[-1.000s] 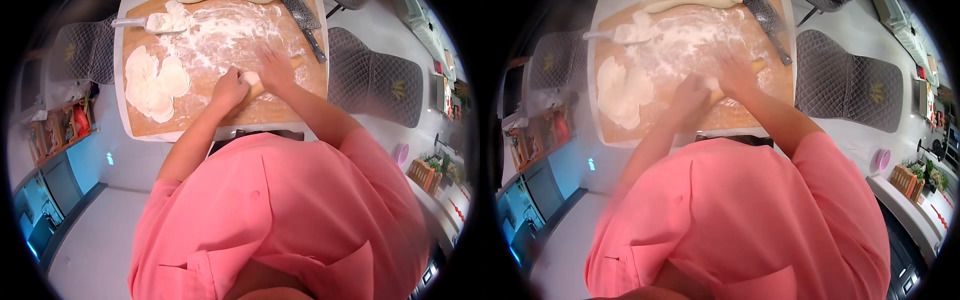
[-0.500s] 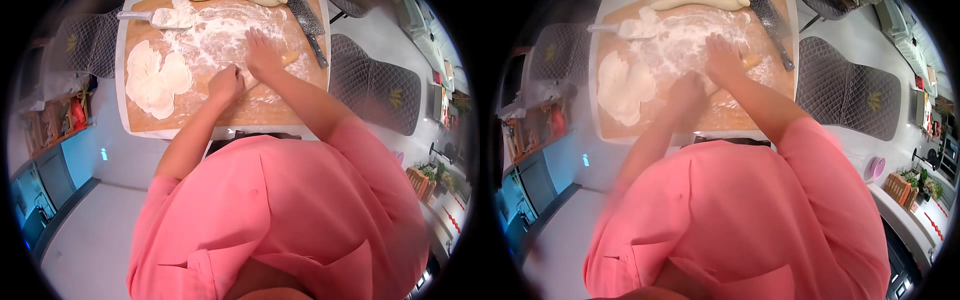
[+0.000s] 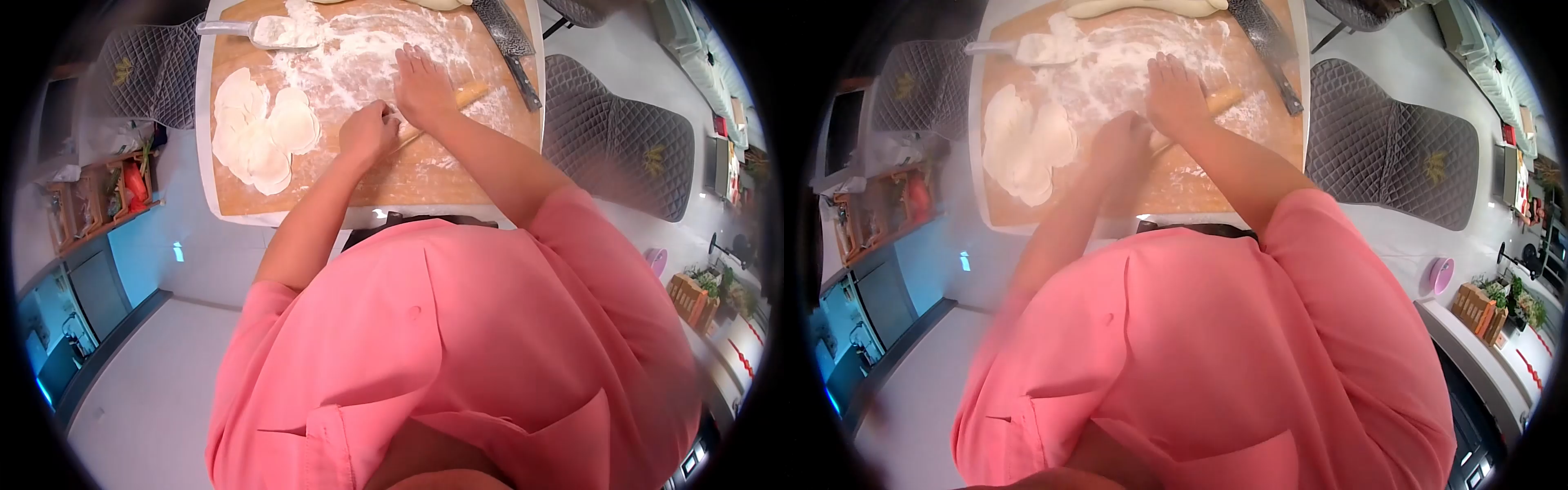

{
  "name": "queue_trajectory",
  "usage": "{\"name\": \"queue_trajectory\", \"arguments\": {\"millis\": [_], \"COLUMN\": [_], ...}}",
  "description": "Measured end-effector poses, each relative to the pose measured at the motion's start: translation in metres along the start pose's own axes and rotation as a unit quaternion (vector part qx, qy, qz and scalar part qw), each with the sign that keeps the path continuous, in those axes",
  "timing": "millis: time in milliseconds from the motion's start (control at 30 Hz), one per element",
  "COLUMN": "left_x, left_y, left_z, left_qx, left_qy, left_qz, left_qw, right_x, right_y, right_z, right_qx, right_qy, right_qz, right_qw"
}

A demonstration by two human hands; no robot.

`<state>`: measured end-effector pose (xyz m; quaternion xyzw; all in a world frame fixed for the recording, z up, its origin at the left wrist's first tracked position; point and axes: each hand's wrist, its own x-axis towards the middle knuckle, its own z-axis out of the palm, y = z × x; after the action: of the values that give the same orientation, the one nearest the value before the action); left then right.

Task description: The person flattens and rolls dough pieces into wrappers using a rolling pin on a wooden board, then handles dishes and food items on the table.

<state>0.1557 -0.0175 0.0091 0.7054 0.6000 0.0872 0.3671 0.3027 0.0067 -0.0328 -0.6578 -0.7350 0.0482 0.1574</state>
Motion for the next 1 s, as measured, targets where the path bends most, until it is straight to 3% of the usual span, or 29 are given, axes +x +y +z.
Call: {"name": "queue_trajectory", "arguments": {"millis": [33, 100, 200, 267, 333, 400, 433, 500, 533, 567, 600, 733, 833, 900, 1000], "left_x": [0.003, 0.005, 0.002, -0.008, -0.006, 0.000, 0.004, 0.010, 0.013, 0.016, 0.002, -0.015, -0.013, -0.016, -0.007], "left_y": [-0.002, -0.019, -0.035, -0.037, -0.021, -0.012, -0.008, -0.033, -0.052, -0.062, -0.048, -0.056, -0.054, -0.013, -0.021], "left_z": [-0.002, 0.007, 0.010, 0.013, 0.014, 0.003, 0.001, 0.015, 0.025, 0.030, 0.012, 0.011, 0.012, -0.010, -0.007], "left_qx": [0.000, -0.030, -0.097, -0.130, -0.055, 0.002, 0.058, 0.048, 0.068, 0.089, -0.065, -0.208, -0.051, -0.002, 0.010], "left_qy": [-0.014, 0.002, 0.002, -0.020, 0.060, 0.036, 0.004, 0.022, 0.033, 0.045, 0.056, 0.014, 0.041, 0.039, 0.031], "left_qz": [0.024, 0.003, -0.038, -0.060, 0.003, 0.003, 0.009, 0.025, 0.035, 0.043, -0.041, -0.125, 0.026, -0.035, -0.044], "left_qw": [1.000, 1.000, 0.995, 0.990, 0.997, 0.999, 0.998, 0.998, 0.996, 0.994, 0.995, 0.970, 0.998, 0.999, 0.998], "right_x": [-0.008, -0.037, -0.092, -0.072, -0.029, 0.001, -0.004, -0.017, -0.039, -0.065, -0.093, -0.084, -0.024, -0.003, -0.024], "right_y": [0.002, 0.006, 0.020, 0.013, 0.006, -0.001, 0.000, 0.000, 0.001, 0.010, 0.023, 0.013, -0.002, -0.010, -0.009], "right_z": [-0.003, -0.030, -0.033, -0.027, -0.009, 0.009, 0.010, 0.003, -0.025, -0.031, -0.026, -0.024, -0.004, 0.006, -0.006], "right_qx": [0.000, 0.041, 0.004, 0.016, 0.024, -0.007, -0.007, 0.034, 0.043, 0.039, 0.027, 0.010, 0.014, 0.007, 0.015], "right_qy": [0.000, -0.189, -0.111, -0.119, -0.116, 0.006, 0.006, -0.028, -0.125, -0.124, -0.113, -0.096, -0.034, -0.026, -0.049], "right_qz": [0.001, 0.022, -0.056, -0.051, -0.054, -0.040, -0.039, -0.043, -0.045, -0.048, -0.079, -0.092, -0.080, -0.045, -0.018], "right_qw": [1.000, 0.981, 0.992, 0.992, 0.991, 0.999, 0.999, 0.998, 0.990, 0.990, 0.990, 0.991, 0.996, 0.999, 0.999]}}
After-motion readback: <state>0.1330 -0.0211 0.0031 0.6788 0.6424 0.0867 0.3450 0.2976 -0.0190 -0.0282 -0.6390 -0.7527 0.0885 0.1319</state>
